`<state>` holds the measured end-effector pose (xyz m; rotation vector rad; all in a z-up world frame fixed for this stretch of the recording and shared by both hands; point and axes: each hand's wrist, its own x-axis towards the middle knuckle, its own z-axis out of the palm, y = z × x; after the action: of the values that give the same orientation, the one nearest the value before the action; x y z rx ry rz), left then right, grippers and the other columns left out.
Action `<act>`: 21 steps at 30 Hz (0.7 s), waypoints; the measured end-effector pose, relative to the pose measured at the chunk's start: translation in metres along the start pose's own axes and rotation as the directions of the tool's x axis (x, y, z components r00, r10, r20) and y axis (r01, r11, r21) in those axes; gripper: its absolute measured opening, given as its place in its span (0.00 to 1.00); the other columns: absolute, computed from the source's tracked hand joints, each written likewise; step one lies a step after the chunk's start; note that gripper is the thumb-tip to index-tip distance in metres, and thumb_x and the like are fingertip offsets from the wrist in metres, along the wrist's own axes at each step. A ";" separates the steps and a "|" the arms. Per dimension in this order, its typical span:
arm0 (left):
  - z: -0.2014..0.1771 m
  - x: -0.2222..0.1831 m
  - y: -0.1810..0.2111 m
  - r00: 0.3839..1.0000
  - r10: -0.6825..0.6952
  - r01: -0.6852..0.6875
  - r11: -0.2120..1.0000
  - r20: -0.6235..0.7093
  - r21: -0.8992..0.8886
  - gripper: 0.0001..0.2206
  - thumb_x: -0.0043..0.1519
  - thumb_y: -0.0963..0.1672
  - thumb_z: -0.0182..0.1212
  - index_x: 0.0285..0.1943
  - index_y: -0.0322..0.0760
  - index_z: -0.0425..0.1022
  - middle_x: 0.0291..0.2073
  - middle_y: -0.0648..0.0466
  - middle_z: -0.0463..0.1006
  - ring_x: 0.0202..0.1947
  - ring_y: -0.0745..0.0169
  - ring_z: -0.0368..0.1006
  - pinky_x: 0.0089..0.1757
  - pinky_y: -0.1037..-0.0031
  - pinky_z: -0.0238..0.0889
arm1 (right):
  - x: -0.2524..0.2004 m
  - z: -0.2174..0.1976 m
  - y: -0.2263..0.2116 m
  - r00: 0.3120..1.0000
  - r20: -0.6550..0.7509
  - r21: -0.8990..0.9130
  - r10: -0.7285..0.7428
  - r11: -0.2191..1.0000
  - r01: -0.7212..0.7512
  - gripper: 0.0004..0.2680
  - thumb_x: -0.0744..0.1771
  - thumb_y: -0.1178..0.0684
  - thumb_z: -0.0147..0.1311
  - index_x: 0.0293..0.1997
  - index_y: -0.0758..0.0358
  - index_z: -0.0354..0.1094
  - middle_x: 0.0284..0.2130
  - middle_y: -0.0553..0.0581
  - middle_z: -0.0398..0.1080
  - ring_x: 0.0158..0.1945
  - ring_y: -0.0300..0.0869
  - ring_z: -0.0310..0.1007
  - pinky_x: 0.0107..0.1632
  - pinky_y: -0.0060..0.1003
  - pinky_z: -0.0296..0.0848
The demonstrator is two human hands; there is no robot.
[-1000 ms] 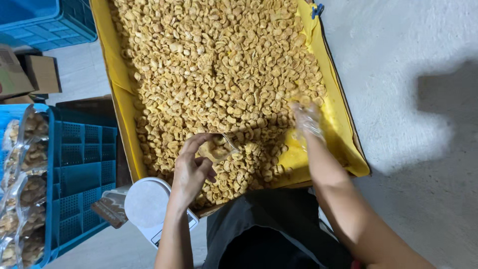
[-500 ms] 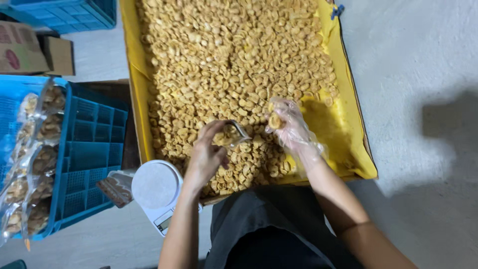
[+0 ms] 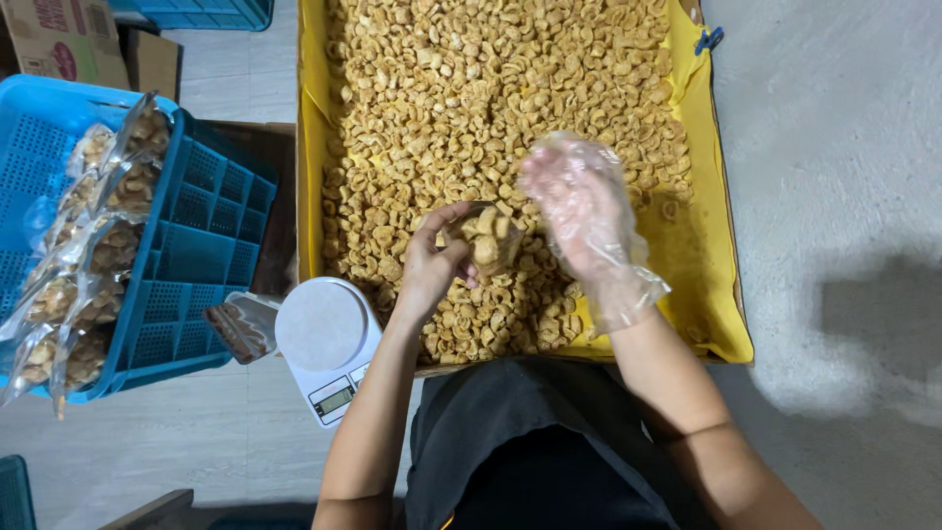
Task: The person scoops dried fruit from a large yellow tray into clear plastic bags, weighs each bag on a digital scale, and places the filled bags into a blue crate. The process is repeated continuously throughout the clip.
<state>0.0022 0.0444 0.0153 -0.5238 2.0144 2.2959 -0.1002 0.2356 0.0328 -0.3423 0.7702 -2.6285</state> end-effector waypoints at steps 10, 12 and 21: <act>-0.031 -0.008 0.039 0.999 -0.028 0.032 0.971 -0.022 0.235 0.25 0.58 0.33 0.46 0.68 0.30 0.65 0.60 0.40 0.66 0.25 0.60 0.78 0.26 0.74 0.80 | -0.024 -0.062 -0.014 0.943 -0.334 -0.083 0.012 0.996 -0.042 0.08 0.66 0.61 0.60 0.49 0.67 0.72 0.44 0.63 0.74 0.48 0.50 0.75 0.55 0.48 0.77; -0.035 -0.014 0.037 0.999 0.020 -0.006 0.957 -0.045 0.290 0.25 0.57 0.32 0.47 0.67 0.29 0.66 0.63 0.43 0.63 0.25 0.59 0.79 0.26 0.74 0.80 | -0.030 -0.073 -0.015 0.918 -0.397 -0.111 -0.013 0.993 -0.034 0.09 0.66 0.62 0.60 0.50 0.68 0.72 0.44 0.64 0.73 0.47 0.50 0.75 0.55 0.47 0.78; -0.038 -0.019 0.051 0.999 -0.040 0.042 0.958 -0.014 0.283 0.26 0.57 0.32 0.48 0.68 0.30 0.63 0.64 0.47 0.61 0.26 0.59 0.77 0.26 0.76 0.79 | -0.049 -0.152 -0.031 0.869 -0.467 -0.249 -0.160 0.967 0.044 0.10 0.66 0.61 0.62 0.50 0.60 0.67 0.46 0.59 0.73 0.45 0.48 0.76 0.52 0.48 0.79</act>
<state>0.0154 0.0029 0.0657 -0.5472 2.2598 1.9354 -0.1153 0.3513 -0.0803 0.2444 1.2560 -2.7607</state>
